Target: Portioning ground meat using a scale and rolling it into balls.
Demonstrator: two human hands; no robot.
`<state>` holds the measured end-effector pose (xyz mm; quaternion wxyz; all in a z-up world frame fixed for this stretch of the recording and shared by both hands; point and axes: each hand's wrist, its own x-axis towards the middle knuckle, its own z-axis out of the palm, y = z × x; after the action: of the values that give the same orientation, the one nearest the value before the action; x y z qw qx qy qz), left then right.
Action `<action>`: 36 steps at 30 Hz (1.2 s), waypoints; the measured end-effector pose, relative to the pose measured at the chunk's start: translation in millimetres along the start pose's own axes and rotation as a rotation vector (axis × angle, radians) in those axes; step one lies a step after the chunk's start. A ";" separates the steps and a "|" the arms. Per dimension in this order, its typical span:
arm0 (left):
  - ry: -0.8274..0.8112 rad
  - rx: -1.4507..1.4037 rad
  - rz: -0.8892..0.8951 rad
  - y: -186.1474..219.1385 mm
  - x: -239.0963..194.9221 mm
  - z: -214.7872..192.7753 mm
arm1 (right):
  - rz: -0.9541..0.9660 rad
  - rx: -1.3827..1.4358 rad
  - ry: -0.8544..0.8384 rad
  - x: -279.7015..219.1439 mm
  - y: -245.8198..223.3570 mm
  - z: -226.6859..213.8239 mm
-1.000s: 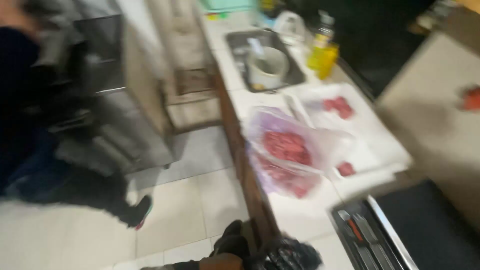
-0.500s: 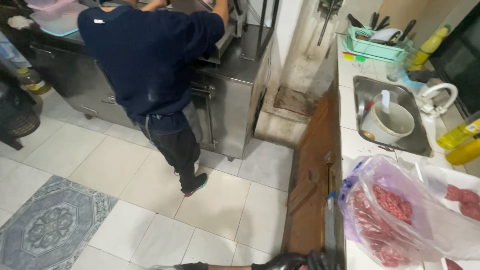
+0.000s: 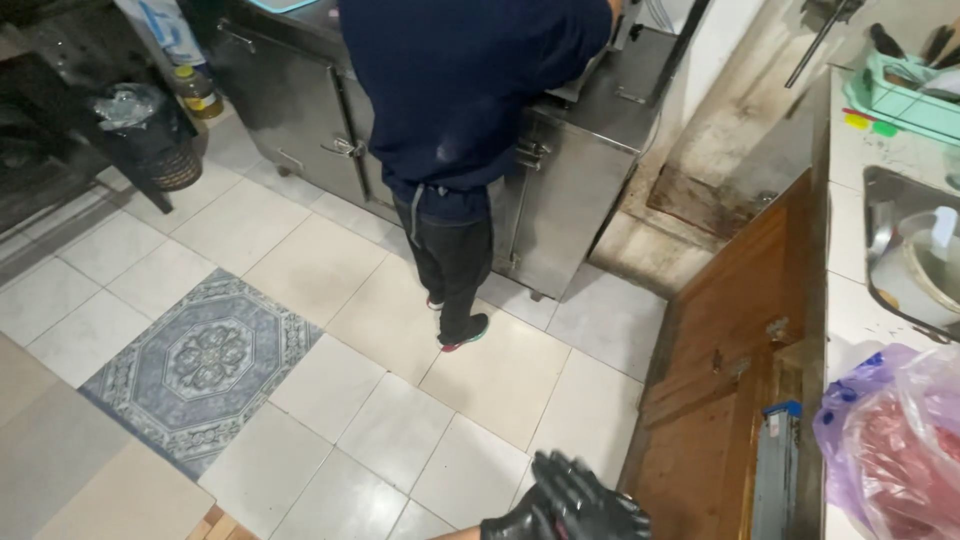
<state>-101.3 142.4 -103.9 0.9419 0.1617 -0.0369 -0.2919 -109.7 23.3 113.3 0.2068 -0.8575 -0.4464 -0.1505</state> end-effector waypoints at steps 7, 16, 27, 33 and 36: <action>0.103 -0.040 0.183 159.9 -108.3 247.7 | -0.121 0.053 0.100 87.4 -43.4 -27.6; 0.008 -0.119 0.171 154.5 -90.1 271.4 | -0.075 -0.011 0.097 62.1 -66.4 -51.2; -0.137 0.044 -0.462 43.5 57.3 269.1 | 0.440 -0.438 0.243 -64.3 -25.8 -125.9; -0.355 0.157 -0.929 -23.1 130.5 303.6 | 0.711 -0.581 0.386 -117.8 -3.4 -137.9; -0.434 -0.123 -1.033 -112.3 157.4 244.6 | 0.853 -0.604 0.406 -122.8 -11.4 -158.0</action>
<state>-71.7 -102.6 86.7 0.6554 0.0399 -0.1287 -0.7432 -199.0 -134.4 198.8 0.0763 -0.9371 0.0518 -0.3366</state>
